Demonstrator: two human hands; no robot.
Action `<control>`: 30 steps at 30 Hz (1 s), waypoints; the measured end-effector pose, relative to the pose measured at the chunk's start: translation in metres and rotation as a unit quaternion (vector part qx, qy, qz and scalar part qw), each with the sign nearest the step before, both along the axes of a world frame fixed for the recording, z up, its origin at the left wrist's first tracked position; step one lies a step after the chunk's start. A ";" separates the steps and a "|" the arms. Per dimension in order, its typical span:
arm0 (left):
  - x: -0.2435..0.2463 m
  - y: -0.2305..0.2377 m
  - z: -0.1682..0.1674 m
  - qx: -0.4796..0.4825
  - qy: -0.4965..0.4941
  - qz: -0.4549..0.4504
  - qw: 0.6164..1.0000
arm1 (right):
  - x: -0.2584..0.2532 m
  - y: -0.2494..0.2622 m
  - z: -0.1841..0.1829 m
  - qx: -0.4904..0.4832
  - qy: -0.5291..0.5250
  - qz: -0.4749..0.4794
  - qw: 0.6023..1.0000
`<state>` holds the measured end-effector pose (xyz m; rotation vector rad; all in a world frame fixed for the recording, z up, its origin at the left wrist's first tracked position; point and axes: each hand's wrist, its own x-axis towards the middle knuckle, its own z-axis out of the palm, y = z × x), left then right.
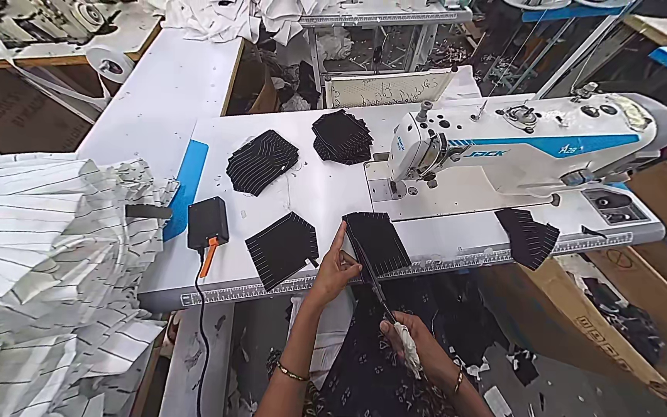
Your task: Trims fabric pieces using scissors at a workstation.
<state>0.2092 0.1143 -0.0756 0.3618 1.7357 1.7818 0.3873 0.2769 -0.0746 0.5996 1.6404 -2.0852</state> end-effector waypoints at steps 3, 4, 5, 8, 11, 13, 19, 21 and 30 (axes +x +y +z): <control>0.001 0.000 -0.001 -0.006 -0.006 -0.024 1.000 | -0.006 0.002 0.001 -0.019 0.008 0.006 1.000; 0.001 0.000 -0.001 -0.001 -0.008 -0.035 0.999 | -0.009 0.003 0.001 -0.020 0.011 0.007 1.000; 0.002 0.000 -0.002 0.005 -0.009 -0.039 0.999 | -0.011 0.003 0.002 -0.018 0.012 0.008 1.000; 0.003 -0.001 -0.003 0.013 -0.008 -0.041 0.999 | -0.012 0.003 0.002 -0.008 0.012 -0.002 1.000; 0.001 -0.002 -0.004 0.006 -0.006 -0.046 0.999 | -0.011 0.006 -0.002 0.012 0.023 -0.004 1.000; 0.001 -0.002 -0.004 -0.002 0.003 -0.052 0.999 | -0.013 0.007 -0.002 0.013 0.026 -0.005 1.000; 0.005 -0.002 0.003 -0.021 0.009 -0.076 0.997 | -0.024 0.009 0.004 0.027 0.019 0.011 0.999; 0.005 -0.003 0.006 -0.029 0.010 -0.081 0.996 | -0.023 0.008 0.003 0.033 0.018 0.003 0.999; 0.005 -0.009 0.015 -0.078 0.062 -0.128 0.987 | -0.037 0.017 0.009 0.049 0.027 0.014 0.998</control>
